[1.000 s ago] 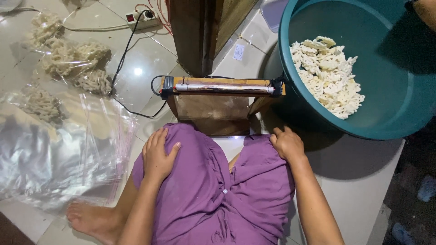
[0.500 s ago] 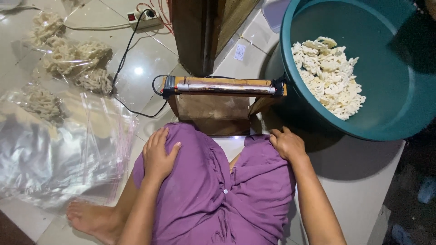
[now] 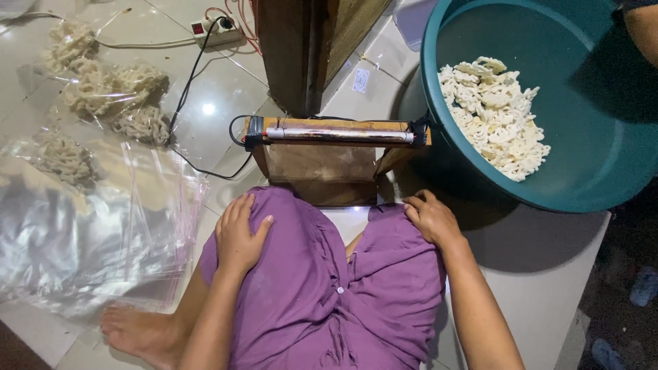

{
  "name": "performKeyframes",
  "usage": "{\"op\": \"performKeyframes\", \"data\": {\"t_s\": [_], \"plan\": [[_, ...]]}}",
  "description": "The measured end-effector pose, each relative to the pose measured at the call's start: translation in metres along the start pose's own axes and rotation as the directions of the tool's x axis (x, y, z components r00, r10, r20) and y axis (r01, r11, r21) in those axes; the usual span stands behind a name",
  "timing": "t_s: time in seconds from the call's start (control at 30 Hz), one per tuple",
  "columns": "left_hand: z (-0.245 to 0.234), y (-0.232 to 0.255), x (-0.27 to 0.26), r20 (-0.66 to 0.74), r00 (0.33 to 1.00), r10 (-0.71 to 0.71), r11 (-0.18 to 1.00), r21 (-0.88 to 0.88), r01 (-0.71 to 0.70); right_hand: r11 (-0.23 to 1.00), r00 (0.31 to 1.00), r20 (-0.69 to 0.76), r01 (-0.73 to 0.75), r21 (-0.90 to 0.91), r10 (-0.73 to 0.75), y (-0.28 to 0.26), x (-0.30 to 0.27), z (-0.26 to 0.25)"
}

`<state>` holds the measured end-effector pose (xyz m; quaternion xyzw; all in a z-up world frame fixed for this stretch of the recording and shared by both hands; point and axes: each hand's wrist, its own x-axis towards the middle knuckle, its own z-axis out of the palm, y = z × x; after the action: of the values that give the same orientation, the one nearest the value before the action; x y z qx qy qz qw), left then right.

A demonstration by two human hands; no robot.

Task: Packaging small white snacks into plastic bags and sealing them using a manual heat sealer.

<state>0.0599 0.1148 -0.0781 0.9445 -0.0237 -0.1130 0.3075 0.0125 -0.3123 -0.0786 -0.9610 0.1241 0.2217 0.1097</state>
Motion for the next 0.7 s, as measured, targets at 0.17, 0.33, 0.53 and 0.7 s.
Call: {"op": "performKeyframes", "data": {"t_s": [0.17, 0.33, 0.53, 0.7], "plan": [[-0.001, 0.0, 0.0, -0.001, 1.0, -0.003, 1.0, 0.008, 0.003, 0.999, 1.0, -0.015, -0.012, -0.034, 0.012, 0.002, 0.0, -0.002], [-0.002, 0.002, 0.001, 0.026, 0.999, -0.024, 1.0, -0.009, 0.024, 1.0, 1.0, -0.005, 0.016, 0.014, -0.016, -0.005, -0.005, -0.005], [-0.004, 0.002, 0.001, 0.028, 0.999, -0.017, 1.0, 0.002, 0.017, 0.999, 0.999, -0.04, -0.028, 0.035, 0.029, -0.006, -0.006, -0.009], [-0.004, 0.001, -0.009, -0.142, 0.982, 0.127, 0.989, -0.06, -0.136, 0.996, 0.904, -0.424, -0.027, 0.091, 0.063, 0.03, -0.006, 0.053]]}}
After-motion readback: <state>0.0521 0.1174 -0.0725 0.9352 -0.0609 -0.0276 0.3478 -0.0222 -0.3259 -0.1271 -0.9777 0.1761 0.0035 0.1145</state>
